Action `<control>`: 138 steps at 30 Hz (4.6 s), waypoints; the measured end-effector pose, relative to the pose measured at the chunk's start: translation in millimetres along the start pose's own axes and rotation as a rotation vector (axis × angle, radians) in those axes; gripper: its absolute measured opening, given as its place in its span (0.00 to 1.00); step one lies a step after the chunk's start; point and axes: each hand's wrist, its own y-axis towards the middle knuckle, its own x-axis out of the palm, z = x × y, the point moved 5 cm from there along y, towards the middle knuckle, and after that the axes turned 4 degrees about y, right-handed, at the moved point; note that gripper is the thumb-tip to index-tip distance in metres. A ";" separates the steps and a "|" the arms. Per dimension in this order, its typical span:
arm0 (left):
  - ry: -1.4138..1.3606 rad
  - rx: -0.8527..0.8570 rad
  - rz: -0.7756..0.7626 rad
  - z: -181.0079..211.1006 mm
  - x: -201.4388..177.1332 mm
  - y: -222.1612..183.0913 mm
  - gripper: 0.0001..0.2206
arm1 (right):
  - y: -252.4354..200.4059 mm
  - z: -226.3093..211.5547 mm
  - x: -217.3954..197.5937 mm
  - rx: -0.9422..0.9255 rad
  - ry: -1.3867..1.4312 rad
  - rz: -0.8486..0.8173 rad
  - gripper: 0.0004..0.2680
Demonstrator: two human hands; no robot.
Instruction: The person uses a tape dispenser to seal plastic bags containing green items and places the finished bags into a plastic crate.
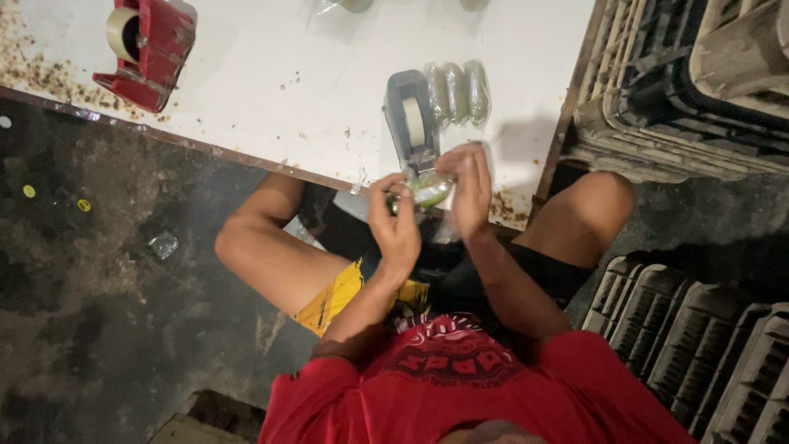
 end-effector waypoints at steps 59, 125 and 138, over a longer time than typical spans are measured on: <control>0.258 0.340 -0.012 41.8 -16.4 6.8 0.06 | -61.7 -73.4 72.4 -0.711 -0.690 -0.105 0.09; -0.681 -0.483 -0.422 -12.2 0.3 136.1 0.24 | 65.4 -41.8 55.5 0.132 -0.717 -0.540 0.20; -0.359 -0.331 -0.522 -31.0 4.2 67.1 0.14 | 15.4 -81.8 27.9 -0.366 -0.583 -0.249 0.02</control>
